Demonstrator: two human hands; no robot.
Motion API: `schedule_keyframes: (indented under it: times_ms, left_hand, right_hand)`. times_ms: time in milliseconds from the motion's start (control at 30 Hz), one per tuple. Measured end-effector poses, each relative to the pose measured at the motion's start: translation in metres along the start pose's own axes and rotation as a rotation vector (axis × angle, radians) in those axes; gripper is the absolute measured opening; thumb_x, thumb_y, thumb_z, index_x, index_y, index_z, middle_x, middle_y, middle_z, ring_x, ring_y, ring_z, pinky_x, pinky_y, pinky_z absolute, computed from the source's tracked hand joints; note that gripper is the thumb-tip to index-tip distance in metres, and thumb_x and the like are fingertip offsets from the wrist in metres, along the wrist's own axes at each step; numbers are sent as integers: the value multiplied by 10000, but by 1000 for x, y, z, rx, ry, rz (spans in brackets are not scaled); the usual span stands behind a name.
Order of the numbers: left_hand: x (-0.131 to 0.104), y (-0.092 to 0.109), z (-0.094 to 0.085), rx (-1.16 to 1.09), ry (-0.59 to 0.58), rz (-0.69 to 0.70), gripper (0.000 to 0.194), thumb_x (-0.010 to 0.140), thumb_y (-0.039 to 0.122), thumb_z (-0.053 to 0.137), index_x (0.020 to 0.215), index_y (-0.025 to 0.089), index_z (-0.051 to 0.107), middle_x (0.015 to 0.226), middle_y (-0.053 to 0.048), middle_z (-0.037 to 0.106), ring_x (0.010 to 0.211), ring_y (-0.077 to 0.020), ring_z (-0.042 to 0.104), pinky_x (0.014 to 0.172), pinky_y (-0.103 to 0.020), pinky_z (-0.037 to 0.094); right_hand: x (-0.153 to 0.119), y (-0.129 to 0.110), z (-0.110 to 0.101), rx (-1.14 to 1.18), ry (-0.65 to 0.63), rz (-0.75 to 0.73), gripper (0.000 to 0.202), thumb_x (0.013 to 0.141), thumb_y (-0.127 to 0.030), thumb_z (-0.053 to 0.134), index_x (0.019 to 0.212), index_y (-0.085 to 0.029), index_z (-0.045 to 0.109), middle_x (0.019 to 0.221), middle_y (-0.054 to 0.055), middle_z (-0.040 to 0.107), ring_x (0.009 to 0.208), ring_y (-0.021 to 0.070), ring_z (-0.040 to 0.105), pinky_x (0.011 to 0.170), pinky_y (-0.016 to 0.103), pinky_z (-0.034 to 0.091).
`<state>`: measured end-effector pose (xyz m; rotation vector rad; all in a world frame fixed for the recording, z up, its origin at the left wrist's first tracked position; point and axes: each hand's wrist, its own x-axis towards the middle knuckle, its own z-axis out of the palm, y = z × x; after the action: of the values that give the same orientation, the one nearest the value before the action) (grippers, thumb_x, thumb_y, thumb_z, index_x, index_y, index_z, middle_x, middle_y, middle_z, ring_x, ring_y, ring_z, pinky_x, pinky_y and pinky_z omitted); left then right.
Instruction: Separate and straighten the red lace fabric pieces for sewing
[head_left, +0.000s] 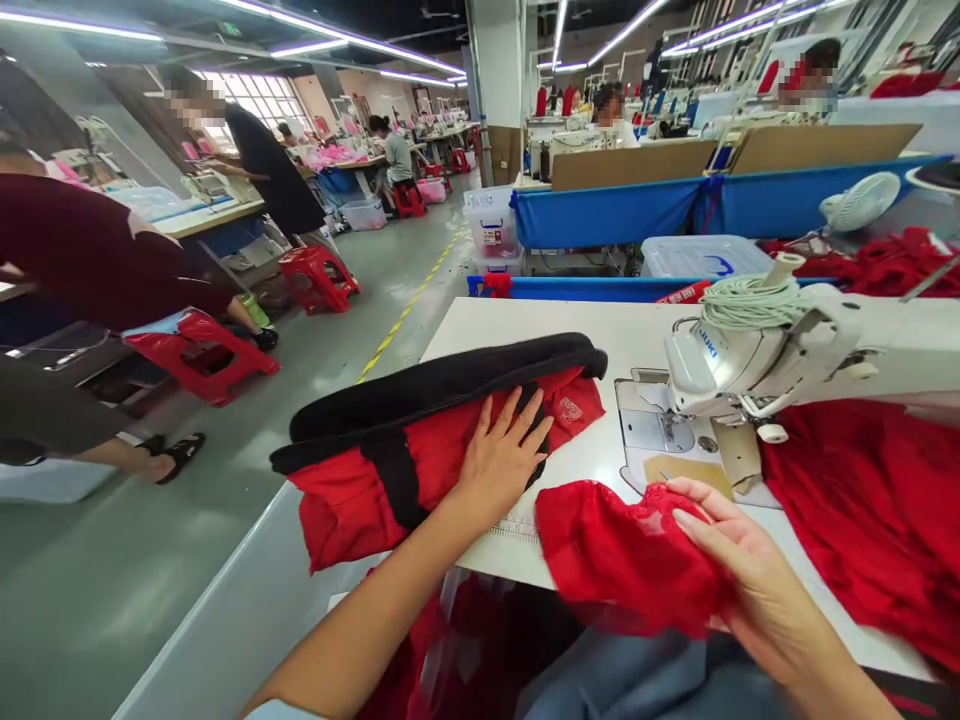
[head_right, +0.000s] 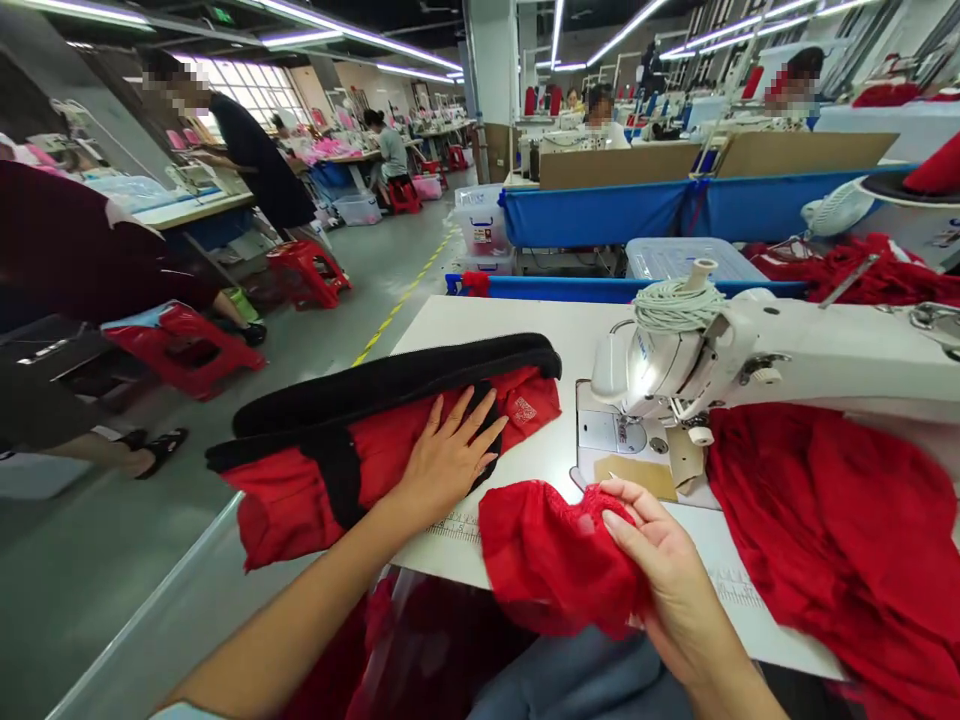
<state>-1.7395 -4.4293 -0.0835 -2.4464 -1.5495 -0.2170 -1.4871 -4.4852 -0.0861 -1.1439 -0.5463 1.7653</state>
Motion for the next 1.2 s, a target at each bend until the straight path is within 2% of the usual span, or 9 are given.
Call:
schedule_keyframes:
  times_ms: [133, 267, 400, 567, 700, 867, 933, 1067, 1200]
  left_hand:
    - [12, -6, 5, 45, -41, -51, 439, 949, 329, 431, 1387, 327, 466, 1574, -39, 262, 1445, -323, 219, 1140, -616, 236]
    - [25, -9, 10, 63, -31, -126, 447, 956, 320, 415, 1401, 354, 439, 1580, -40, 249, 1455, -308, 191, 1157, -602, 194]
    - [51, -22, 20, 69, -16, -257, 441, 956, 291, 405, 1391, 300, 471, 1584, -72, 240, 1463, -321, 148, 1174, -579, 143]
    - [75, -20, 13, -14, 83, -365, 460, 904, 166, 451, 1359, 208, 506, 1553, -151, 277, 1439, -360, 205, 1131, -615, 207]
    - [47, 18, -7, -141, 198, -288, 307, 929, 222, 421, 1173, 177, 603, 1236, -143, 570, 1150, -275, 540, 956, -455, 443]
    - [-9, 56, -19, -238, -178, -315, 373, 849, 534, 549, 869, 169, 620, 934, -98, 632, 903, -267, 584, 834, -443, 469]
    - [-18, 58, -21, -509, -185, -435, 363, 841, 525, 564, 796, 167, 605, 879, -94, 636, 882, -271, 600, 830, -450, 482]
    - [-24, 60, -19, -1627, -31, -798, 434, 835, 582, 550, 967, 179, 640, 994, -99, 703, 998, -256, 645, 894, -414, 511]
    - [-28, 79, -13, -2400, -69, -919, 437, 770, 519, 685, 1045, 179, 682, 1161, -86, 701, 1152, -225, 608, 1009, -357, 472]
  right_hand:
    - [2, 3, 3, 94, 56, 37, 571, 535, -297, 897, 1049, -237, 655, 1070, 71, 733, 835, 216, 718, 685, 255, 597]
    - [-1, 9, 1, 166, -86, 92, 454, 591, -350, 874, 1006, -254, 719, 1013, 49, 752, 885, 237, 718, 682, 260, 619]
    - [-2, 9, -3, 185, -220, 133, 340, 609, -339, 863, 914, -247, 744, 851, 43, 768, 847, 261, 727, 713, 319, 625]
    - [12, 1, -9, 212, -241, 5, 337, 699, -314, 813, 1005, -219, 707, 1010, 60, 753, 998, 267, 688, 859, 379, 579]
    - [23, -2, -21, 242, -203, -42, 307, 719, -289, 799, 1004, -211, 713, 1006, 51, 755, 1014, 243, 680, 893, 354, 558]
    - [26, -2, -27, 281, -155, -31, 317, 711, -307, 804, 992, -181, 731, 975, 59, 762, 917, 208, 703, 869, 303, 559]
    - [27, -3, -25, 271, -193, -34, 340, 707, -291, 809, 1016, -179, 725, 981, 61, 761, 904, 202, 703, 882, 308, 551]
    - [27, -2, -16, 272, -247, -77, 350, 704, -255, 810, 1035, -189, 714, 969, 56, 761, 917, 210, 699, 909, 338, 531]
    - [22, 5, -3, 299, -294, -81, 349, 775, -291, 750, 1106, -212, 676, 990, 57, 753, 940, 221, 689, 896, 365, 526]
